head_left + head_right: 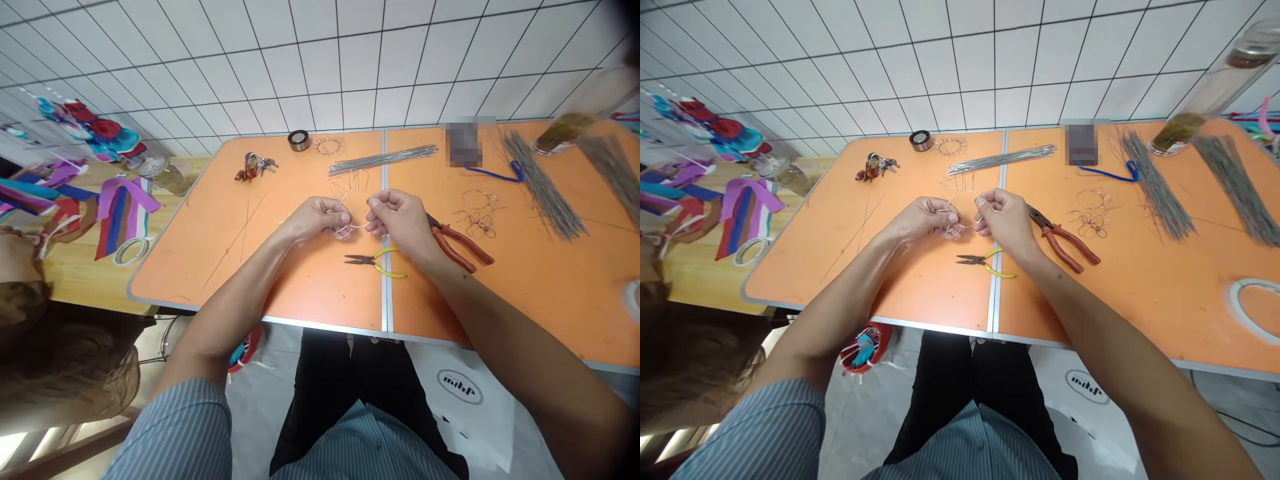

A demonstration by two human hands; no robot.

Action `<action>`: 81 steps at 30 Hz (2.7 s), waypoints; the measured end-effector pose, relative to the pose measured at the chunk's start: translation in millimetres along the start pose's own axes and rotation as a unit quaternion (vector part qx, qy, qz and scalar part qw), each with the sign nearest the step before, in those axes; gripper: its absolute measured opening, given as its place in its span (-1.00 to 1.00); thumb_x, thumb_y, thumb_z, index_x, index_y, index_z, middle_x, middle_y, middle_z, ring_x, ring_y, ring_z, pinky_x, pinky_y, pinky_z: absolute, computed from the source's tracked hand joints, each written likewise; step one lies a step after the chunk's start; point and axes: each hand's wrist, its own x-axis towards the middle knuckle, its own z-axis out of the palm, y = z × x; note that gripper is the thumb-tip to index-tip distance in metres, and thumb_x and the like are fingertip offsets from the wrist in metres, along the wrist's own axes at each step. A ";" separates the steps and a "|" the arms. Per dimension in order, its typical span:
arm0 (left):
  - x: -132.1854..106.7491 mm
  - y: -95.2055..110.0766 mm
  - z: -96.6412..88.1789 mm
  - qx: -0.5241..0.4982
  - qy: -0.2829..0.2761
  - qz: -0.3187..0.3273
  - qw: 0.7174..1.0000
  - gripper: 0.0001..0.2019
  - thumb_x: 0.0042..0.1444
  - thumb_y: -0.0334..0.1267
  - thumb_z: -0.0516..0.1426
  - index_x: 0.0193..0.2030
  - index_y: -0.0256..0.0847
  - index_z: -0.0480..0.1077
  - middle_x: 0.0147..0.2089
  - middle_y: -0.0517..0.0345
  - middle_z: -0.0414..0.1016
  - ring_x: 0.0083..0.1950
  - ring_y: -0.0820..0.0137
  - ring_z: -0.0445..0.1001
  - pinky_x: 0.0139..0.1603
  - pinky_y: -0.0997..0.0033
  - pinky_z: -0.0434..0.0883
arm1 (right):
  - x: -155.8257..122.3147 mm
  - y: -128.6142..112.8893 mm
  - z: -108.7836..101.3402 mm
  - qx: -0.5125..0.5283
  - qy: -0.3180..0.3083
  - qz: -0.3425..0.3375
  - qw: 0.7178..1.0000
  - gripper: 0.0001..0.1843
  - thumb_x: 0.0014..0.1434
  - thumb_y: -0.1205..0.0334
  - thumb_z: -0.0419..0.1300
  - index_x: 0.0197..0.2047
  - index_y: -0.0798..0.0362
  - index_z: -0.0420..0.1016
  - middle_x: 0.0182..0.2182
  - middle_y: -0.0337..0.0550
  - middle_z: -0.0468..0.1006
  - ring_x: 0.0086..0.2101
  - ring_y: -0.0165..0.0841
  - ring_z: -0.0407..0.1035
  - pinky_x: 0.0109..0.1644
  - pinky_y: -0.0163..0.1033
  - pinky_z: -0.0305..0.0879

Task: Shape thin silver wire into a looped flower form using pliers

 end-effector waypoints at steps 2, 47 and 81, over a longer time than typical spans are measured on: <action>-0.8 -1.1 2.3 -0.009 0.001 0.015 1.000 -0.54 -0.05 -0.01 0.60 -0.23 -0.32 0.62 -0.18 -0.18 0.78 -0.25 0.20 0.77 -0.15 0.28 0.67 | 1.4 -1.4 -1.4 -0.002 0.001 -0.007 1.000 -0.75 0.31 0.06 0.48 -0.25 0.01 0.58 -0.41 -0.17 0.63 -0.49 -0.38 0.55 -0.45 -0.28 0.53; -2.8 -0.4 30.3 -0.050 0.069 0.021 0.996 -0.74 0.22 -0.17 0.38 -0.37 -0.24 0.47 -0.42 0.10 0.61 -0.47 0.48 0.52 -0.42 0.51 0.43 | -10.5 -9.8 -2.0 -0.135 -0.061 -0.051 0.988 -0.79 0.33 0.07 0.35 -0.19 0.04 0.61 -0.43 -0.24 0.59 -0.53 -0.43 0.36 -0.42 -0.25 0.32; -5.8 -3.9 31.1 -0.025 0.003 0.037 0.999 -0.72 0.17 -0.09 0.45 -0.23 -0.22 0.55 -0.38 0.10 0.64 -0.41 0.45 0.56 -0.35 0.47 0.47 | -3.5 -4.1 -10.0 -0.060 -0.062 -0.011 0.996 -0.56 0.16 -0.19 0.53 -0.31 0.02 0.62 -0.37 -0.20 0.58 -0.45 -0.42 0.40 -0.37 -0.27 0.33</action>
